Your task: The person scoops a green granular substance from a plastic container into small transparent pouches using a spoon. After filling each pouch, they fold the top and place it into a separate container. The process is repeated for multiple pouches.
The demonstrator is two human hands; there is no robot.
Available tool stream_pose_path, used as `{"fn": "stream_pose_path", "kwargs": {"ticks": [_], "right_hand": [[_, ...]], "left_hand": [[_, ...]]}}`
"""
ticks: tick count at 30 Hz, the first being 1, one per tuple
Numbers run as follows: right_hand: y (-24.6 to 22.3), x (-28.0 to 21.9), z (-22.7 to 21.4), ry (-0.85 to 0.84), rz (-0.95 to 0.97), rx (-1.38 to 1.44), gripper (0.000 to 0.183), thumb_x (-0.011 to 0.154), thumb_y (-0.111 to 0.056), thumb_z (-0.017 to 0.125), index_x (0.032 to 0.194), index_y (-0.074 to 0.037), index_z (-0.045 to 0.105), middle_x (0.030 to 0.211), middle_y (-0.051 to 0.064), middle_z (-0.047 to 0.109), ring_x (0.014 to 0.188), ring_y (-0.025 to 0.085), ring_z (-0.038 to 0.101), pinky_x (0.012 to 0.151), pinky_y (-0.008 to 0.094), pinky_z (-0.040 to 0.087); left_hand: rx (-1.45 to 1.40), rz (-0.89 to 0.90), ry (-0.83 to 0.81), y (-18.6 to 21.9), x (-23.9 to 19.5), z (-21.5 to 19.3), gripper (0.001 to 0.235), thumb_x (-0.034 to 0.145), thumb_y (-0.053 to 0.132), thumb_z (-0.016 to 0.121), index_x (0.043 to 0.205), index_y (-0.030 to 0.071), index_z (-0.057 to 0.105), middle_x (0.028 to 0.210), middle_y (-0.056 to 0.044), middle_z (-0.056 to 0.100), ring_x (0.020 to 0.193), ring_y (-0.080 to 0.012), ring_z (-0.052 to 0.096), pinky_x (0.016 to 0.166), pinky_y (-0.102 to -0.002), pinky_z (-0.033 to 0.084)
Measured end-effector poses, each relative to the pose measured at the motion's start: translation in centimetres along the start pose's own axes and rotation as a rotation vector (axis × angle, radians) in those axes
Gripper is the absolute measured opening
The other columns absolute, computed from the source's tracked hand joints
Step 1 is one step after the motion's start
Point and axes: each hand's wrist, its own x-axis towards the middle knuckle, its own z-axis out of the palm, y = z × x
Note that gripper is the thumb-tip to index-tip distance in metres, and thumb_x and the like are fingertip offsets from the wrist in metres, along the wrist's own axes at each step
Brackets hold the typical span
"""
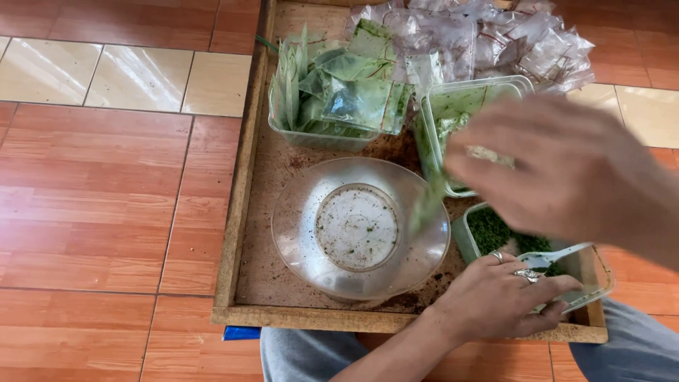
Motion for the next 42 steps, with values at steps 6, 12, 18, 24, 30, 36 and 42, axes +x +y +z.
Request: {"fn": "stream_pose_path", "kwargs": {"ticks": [6, 12, 18, 24, 30, 36, 42], "right_hand": [[6.1, 6.4, -0.1, 0.047, 0.046, -0.42, 0.01, 0.12, -0.017, 0.076, 0.112, -0.018, 0.071, 0.118, -0.005, 0.074, 0.088, 0.018, 0.069, 0.048, 0.033, 0.046], [8.2, 12.2, 5.7, -0.089, 0.195, 0.322, 0.027, 0.112, 0.002, 0.055, 0.111, 0.026, 0.065, 0.089, 0.032, 0.069, 0.034, 0.017, 0.053, 0.026, 0.025, 0.047], [9.6, 9.2, 6.7, -0.159, 0.072, 0.007, 0.026, 0.093, 0.003, 0.068, 0.117, 0.009, 0.072, 0.122, 0.038, 0.065, 0.088, 0.039, 0.073, 0.067, 0.039, 0.067], [9.7, 3.1, 2.5, 0.067, 0.016, -0.348, 0.011, 0.111, -0.018, 0.073, 0.12, -0.014, 0.078, 0.125, 0.008, 0.073, 0.092, 0.017, 0.071, 0.059, 0.03, 0.059], [7.8, -5.4, 4.7, -0.646, 0.35, -0.326, 0.046, 0.102, -0.048, 0.039, 0.138, -0.023, 0.054, 0.136, 0.014, 0.064, 0.107, 0.02, 0.073, 0.044, 0.021, 0.071], [6.3, -15.4, 11.5, -0.56, 0.705, 0.023, 0.067, 0.085, -0.057, 0.065, 0.143, -0.024, 0.056, 0.14, 0.001, 0.061, 0.128, 0.03, 0.049, 0.104, 0.05, 0.039], [5.2, -11.2, 10.5, -0.634, 0.819, 0.153, 0.054, 0.102, -0.04, 0.051, 0.147, -0.012, 0.04, 0.125, 0.014, 0.068, 0.129, 0.042, 0.048, 0.103, 0.065, 0.031]], "left_hand": [[0.031, -0.026, 0.009, 0.3, -0.1, -0.3, 0.022, 0.112, 0.024, 0.064, 0.132, 0.018, 0.071, 0.071, -0.005, 0.068, 0.078, -0.0265, 0.073, 0.085, -0.04, 0.055], [-0.02, -0.019, 0.0, 0.1, -0.3, 0.0, 0.023, 0.112, 0.017, 0.064, 0.135, 0.016, 0.067, 0.065, -0.005, 0.06, 0.067, -0.029, 0.062, 0.085, -0.041, 0.053], [-0.011, -0.047, -0.056, -0.2, -0.9, 0.8, 0.031, 0.116, 0.025, 0.058, 0.146, 0.017, 0.061, 0.07, -0.006, 0.064, 0.073, -0.0299, 0.066, 0.092, -0.046, 0.057], [-0.012, -0.036, -0.016, 0.4, 0.3, -0.8, 0.032, 0.112, 0.02, 0.061, 0.143, 0.013, 0.065, 0.064, -0.003, 0.057, 0.065, -0.0248, 0.062, 0.079, -0.042, 0.054], [-0.003, 0.009, 0.067, 0.6, 0.8, -1.5, 0.029, 0.109, 0.019, 0.066, 0.137, 0.012, 0.066, 0.069, -0.003, 0.062, 0.066, -0.0238, 0.065, 0.081, -0.04, 0.059], [-0.145, -0.059, -0.009, 1.0, 1.3, -1.8, 0.022, 0.11, 0.014, 0.064, 0.133, 0.013, 0.064, 0.093, 0.004, 0.075, 0.078, -0.0226, 0.074, 0.084, -0.038, 0.059], [-0.17, -0.071, -0.058, 0.9, 1.4, -1.2, 0.022, 0.109, 0.013, 0.064, 0.131, 0.009, 0.064, 0.089, 0.0, 0.076, 0.074, -0.0185, 0.073, 0.077, -0.037, 0.057]]}}
